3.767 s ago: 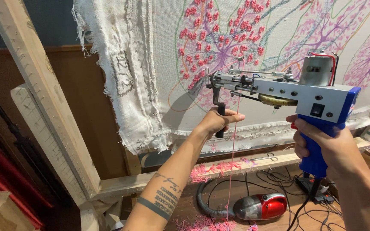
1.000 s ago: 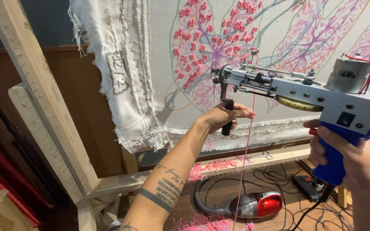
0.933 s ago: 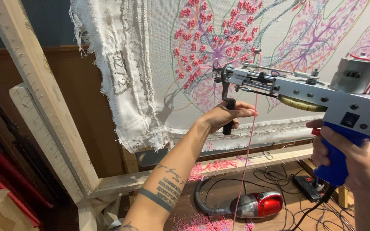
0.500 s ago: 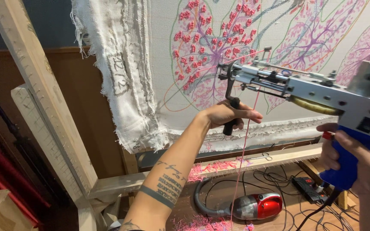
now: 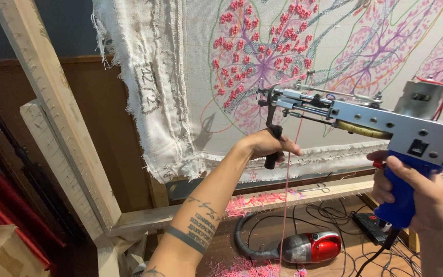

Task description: Using a tufting gun to insert yarn into a fabric backing on a vertical frame to create a rug pattern.

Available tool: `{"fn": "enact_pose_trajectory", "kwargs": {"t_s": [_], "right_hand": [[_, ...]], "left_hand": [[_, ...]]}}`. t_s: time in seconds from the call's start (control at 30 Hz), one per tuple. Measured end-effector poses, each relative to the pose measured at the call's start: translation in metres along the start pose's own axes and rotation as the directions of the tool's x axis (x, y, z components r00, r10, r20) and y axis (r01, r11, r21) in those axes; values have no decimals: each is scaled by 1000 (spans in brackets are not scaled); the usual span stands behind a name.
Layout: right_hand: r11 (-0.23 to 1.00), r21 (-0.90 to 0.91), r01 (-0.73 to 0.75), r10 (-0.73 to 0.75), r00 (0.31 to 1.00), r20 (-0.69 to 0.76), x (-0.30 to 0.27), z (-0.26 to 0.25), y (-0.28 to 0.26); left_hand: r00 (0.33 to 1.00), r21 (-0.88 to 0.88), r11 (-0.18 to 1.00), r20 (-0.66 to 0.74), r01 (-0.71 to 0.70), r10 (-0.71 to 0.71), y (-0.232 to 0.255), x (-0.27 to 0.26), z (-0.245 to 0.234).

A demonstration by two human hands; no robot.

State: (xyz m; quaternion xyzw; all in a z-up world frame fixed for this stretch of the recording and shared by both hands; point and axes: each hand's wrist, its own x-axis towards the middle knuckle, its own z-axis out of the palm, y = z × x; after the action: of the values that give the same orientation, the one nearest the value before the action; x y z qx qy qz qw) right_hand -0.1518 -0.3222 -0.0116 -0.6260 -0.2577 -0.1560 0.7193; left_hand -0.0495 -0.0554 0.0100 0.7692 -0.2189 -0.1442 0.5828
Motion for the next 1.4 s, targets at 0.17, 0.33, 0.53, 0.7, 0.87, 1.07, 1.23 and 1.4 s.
{"fn": "enact_pose_trajectory", "kwargs": {"t_s": [0.17,0.33,0.53,0.7,0.87,1.07,1.23,1.4], "right_hand": [[995,78,-68,64,997,43,2,12,1],[996,35,-86,85,996,25,4,15,-1],[996,-19,-82,82,996,20,5,18,0],[996,-66,-55,59,996,65,6,17,0],[997,-52,-65,68,996,54,6,21,-3],[995,10,-97,96,994,47,9,25,-2],[986,-10,-169,169,985,-18,11,30,-6],[987,-48,-153,152,988,-32,12,34,-10]], "left_hand": [[995,-204,974,-55,-98,89,-9,-5,-1],[996,-90,996,-91,12,-20,-11,-6,-2],[996,-216,973,-65,-78,66,-15,-13,-2],[996,-186,981,-73,-60,47,-24,-8,-3],[993,-115,991,-108,-68,56,-33,4,-8],[977,-153,983,-200,-98,67,-15,-4,-1],[969,-169,981,-242,-94,52,0,-17,3],[965,-213,965,-243,-154,101,-2,-12,0]]}}
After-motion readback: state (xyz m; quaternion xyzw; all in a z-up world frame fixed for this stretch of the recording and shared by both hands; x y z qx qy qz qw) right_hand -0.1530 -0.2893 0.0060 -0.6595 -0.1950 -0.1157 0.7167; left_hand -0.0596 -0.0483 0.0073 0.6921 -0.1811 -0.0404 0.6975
